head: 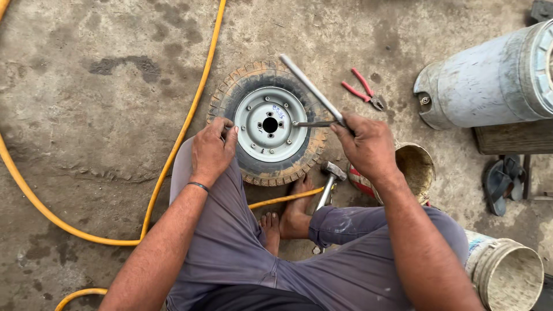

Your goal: The person sits on the floor and uses a metal rod to tap and adjust the rim of a small tire. They repeatedly strike the rim around the bolt holes to seat the tire or adjust the wheel alignment.

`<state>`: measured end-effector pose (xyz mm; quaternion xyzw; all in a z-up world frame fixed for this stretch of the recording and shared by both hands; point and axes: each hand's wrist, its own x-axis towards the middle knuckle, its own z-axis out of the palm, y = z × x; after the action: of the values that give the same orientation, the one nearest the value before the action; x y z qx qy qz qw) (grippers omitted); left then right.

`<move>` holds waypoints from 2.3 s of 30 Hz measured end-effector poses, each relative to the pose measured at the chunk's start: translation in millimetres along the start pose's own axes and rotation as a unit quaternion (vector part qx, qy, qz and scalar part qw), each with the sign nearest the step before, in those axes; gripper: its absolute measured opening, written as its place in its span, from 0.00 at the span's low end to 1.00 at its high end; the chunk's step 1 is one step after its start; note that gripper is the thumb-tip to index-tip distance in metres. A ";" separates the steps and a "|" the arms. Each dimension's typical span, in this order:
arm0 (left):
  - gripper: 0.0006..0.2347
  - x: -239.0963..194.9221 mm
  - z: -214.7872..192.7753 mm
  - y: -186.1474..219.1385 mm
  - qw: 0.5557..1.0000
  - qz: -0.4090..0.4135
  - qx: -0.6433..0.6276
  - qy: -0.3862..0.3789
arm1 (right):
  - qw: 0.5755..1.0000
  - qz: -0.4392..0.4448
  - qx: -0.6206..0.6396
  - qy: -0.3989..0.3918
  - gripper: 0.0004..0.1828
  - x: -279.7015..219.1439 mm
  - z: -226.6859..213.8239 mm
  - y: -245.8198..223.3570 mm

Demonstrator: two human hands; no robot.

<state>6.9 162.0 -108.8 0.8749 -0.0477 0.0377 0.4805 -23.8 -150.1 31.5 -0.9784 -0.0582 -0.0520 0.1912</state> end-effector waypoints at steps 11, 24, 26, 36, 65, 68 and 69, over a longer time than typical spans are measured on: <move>0.04 5.8 8.1 21.7 0.993 0.103 0.065 -0.006 | 0.995 0.011 -0.065 -0.077 0.15 -7.1 7.4 13.4; 0.14 96.8 122.7 188.5 0.957 0.213 0.052 -0.190 | 0.987 0.134 0.087 -0.004 0.25 -20.7 -30.8 13.3; 0.17 94.0 117.0 189.3 0.929 0.260 0.126 -0.231 | 0.993 0.089 0.012 0.080 0.29 -25.7 -51.5 29.0; 0.17 92.0 139.4 212.4 0.919 0.277 0.261 -0.100 | 0.982 0.066 0.016 -0.176 0.20 -47.4 -52.0 -3.6; 0.12 86.3 100.9 190.4 0.977 0.166 0.133 -0.014 | 0.960 0.181 -0.202 -0.069 0.22 -45.0 -27.3 21.6; 0.14 151.1 117.6 177.8 0.977 0.202 -0.062 0.037 | 0.990 0.008 -0.140 0.024 0.11 -72.8 1.3 -13.5; 0.17 160.0 126.5 176.4 0.963 0.265 -0.020 0.043 | 0.996 0.050 -0.078 -0.007 0.15 -71.5 4.0 -15.5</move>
<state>147.1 -46.6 -11.0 0.8188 -0.2582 0.2000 0.4721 -96.2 -141.0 24.7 -0.9924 -0.0064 -0.0402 0.1164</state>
